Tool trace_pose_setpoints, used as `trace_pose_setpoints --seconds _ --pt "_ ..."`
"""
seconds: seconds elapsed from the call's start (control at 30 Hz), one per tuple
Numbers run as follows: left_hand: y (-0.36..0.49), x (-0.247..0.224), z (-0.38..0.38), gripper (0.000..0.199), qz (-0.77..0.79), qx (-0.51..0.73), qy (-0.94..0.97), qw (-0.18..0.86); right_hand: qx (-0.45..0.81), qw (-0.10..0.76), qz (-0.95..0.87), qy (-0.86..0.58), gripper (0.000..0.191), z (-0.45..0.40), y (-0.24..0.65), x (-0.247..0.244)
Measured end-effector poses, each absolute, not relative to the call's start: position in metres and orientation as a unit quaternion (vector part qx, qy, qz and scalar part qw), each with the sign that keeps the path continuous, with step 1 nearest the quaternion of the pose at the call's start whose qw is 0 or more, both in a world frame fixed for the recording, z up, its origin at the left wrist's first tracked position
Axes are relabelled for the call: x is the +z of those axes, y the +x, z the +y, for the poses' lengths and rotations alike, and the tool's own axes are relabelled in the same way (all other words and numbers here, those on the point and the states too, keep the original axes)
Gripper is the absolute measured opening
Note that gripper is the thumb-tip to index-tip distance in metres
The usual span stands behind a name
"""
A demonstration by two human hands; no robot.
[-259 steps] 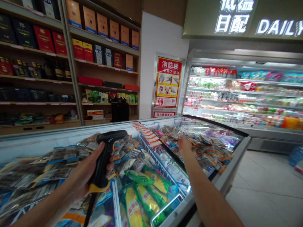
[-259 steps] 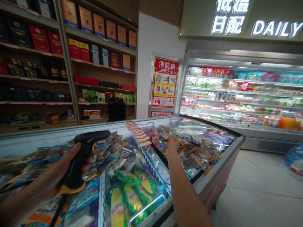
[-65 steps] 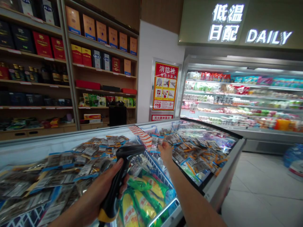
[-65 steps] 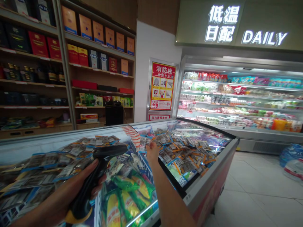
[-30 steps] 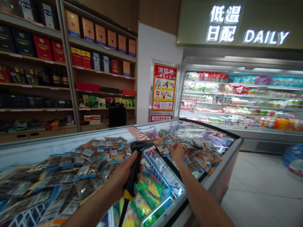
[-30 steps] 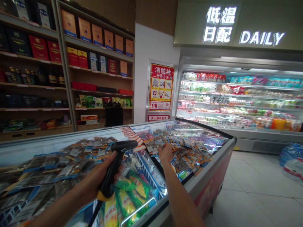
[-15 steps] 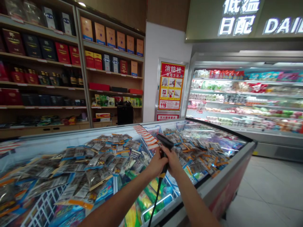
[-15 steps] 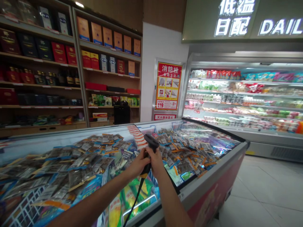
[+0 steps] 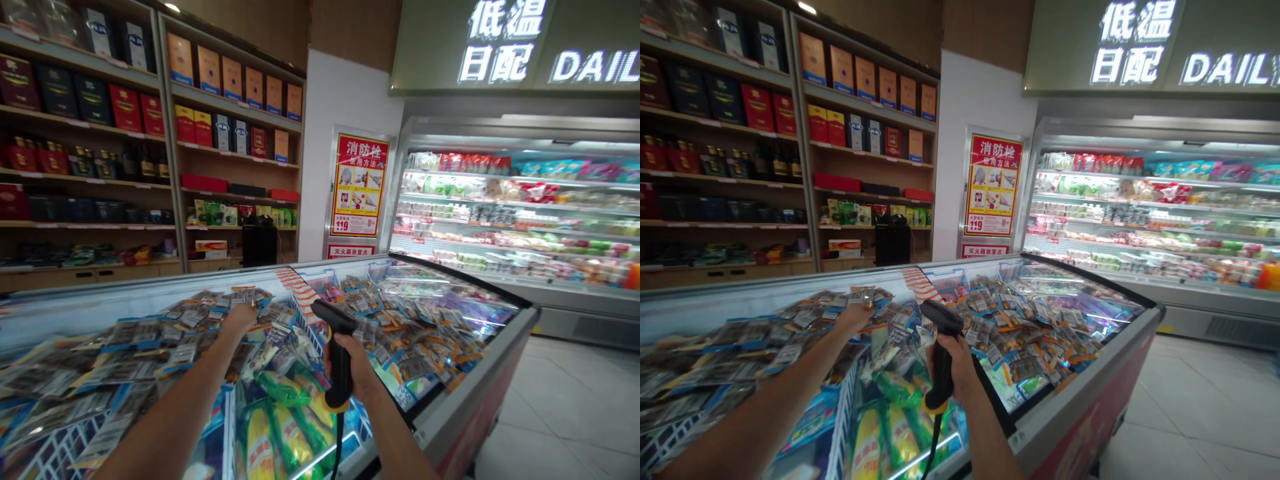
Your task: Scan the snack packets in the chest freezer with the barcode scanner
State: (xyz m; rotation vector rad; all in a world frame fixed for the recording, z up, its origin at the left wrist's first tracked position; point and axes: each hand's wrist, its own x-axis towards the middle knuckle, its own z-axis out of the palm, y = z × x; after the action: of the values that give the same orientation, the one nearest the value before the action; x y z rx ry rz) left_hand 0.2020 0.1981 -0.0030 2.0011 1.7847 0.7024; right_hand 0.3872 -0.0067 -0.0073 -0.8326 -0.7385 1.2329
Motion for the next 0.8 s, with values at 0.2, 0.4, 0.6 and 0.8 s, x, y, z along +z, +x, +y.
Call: trace_pose_setpoints --seconds 0.2,0.4,0.6,0.8 --pt "0.224 0.024 0.187 0.023 0.534 0.314 0.746 0.244 0.505 0.655 -0.352 -0.438 0.032 -0.01 0.38 0.006" --pt "0.235 0.049 0.17 0.024 0.542 0.303 0.77 0.15 0.485 0.643 -0.374 -0.46 0.028 -0.013 0.376 0.02" --pt "0.245 0.045 0.174 0.026 0.541 0.312 0.76 0.181 0.484 0.633 -0.367 -0.481 0.025 -0.021 0.38 0.026" --pt "0.279 0.029 0.179 0.024 0.535 0.355 0.7 0.311 0.422 0.687 -0.293 -0.514 0.028 -0.026 0.412 0.024"
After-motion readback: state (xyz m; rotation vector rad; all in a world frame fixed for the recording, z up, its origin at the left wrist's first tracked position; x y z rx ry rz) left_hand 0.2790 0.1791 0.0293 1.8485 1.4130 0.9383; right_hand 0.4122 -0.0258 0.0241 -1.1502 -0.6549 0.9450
